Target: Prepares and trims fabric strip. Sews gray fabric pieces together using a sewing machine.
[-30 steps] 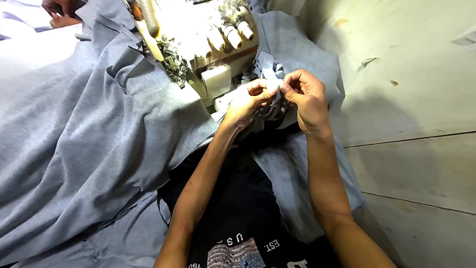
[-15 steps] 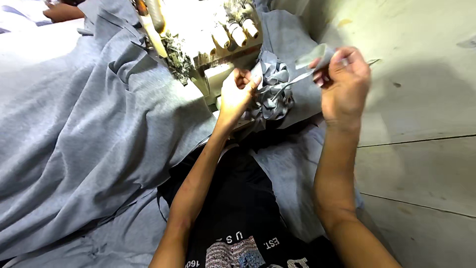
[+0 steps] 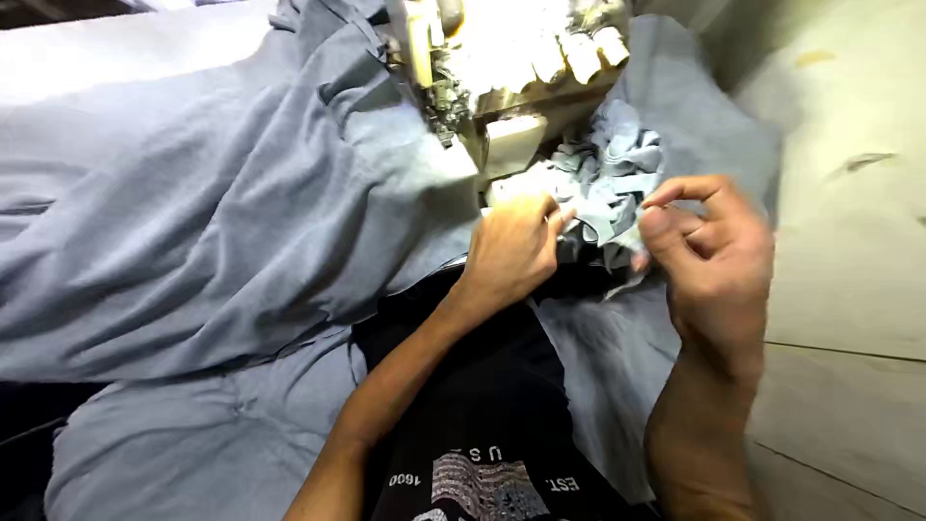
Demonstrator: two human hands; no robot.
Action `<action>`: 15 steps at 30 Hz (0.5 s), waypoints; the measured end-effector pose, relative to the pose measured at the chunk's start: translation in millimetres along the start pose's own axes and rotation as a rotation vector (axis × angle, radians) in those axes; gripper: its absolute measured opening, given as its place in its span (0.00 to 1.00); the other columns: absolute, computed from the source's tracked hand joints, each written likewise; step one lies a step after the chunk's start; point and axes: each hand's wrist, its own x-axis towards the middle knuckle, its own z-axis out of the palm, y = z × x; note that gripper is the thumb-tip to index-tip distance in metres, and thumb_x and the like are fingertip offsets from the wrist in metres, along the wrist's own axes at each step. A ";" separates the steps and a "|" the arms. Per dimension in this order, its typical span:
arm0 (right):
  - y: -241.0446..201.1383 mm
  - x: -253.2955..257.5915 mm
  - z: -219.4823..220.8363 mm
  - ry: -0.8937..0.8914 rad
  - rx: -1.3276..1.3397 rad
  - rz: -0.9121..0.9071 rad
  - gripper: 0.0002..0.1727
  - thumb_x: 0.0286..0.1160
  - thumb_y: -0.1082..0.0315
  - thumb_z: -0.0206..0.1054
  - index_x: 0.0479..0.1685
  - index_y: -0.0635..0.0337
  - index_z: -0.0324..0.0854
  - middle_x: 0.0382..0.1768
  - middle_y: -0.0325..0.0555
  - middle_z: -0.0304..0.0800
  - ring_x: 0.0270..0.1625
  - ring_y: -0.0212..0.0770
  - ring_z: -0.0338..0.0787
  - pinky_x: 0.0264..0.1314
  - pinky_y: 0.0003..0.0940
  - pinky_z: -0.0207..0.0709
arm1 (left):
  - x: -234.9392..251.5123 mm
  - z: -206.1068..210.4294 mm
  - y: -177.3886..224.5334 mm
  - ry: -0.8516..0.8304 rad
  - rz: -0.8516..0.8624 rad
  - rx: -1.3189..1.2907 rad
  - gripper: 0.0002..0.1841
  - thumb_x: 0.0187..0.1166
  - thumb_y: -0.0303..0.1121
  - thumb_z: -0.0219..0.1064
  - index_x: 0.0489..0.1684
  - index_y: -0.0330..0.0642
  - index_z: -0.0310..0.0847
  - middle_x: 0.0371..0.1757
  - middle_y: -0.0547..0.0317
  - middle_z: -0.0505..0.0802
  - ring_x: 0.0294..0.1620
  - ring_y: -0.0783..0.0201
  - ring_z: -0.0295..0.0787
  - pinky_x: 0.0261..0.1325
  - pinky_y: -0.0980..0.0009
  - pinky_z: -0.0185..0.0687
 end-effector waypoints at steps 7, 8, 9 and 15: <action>-7.5 -4.6 76.6 -0.194 0.211 -0.025 0.13 0.82 0.68 0.67 0.61 0.56 0.78 0.27 0.31 0.85 0.24 0.24 0.83 0.26 0.18 0.80 | -76.9 -16.1 -58.1 -0.450 -0.271 -1.353 0.34 0.87 0.66 0.46 0.58 0.45 0.84 0.48 0.64 0.94 0.43 0.74 0.89 0.46 0.76 0.84; -9.5 -5.2 82.6 -0.208 0.250 -0.021 0.12 0.82 0.69 0.67 0.60 0.58 0.78 0.27 0.32 0.85 0.23 0.25 0.83 0.24 0.18 0.81 | -83.3 -17.4 -62.3 -0.407 -0.280 -1.355 0.33 0.87 0.66 0.47 0.59 0.46 0.84 0.49 0.65 0.94 0.45 0.74 0.89 0.47 0.77 0.84; -11.1 -5.9 87.0 -0.218 0.288 -0.014 0.11 0.82 0.70 0.67 0.59 0.59 0.78 0.27 0.33 0.85 0.23 0.26 0.84 0.24 0.19 0.82 | -88.6 -18.1 -65.9 -0.380 -0.276 -1.355 0.32 0.86 0.66 0.48 0.59 0.47 0.84 0.50 0.65 0.94 0.46 0.74 0.89 0.47 0.77 0.84; -1.1 -12.2 98.8 -0.266 0.333 -0.003 0.12 0.83 0.71 0.66 0.61 0.60 0.79 0.29 0.37 0.87 0.25 0.29 0.86 0.25 0.22 0.85 | -96.0 -23.6 -70.8 -0.394 -0.197 -1.392 0.34 0.84 0.67 0.52 0.58 0.45 0.86 0.50 0.64 0.94 0.48 0.74 0.88 0.53 0.75 0.83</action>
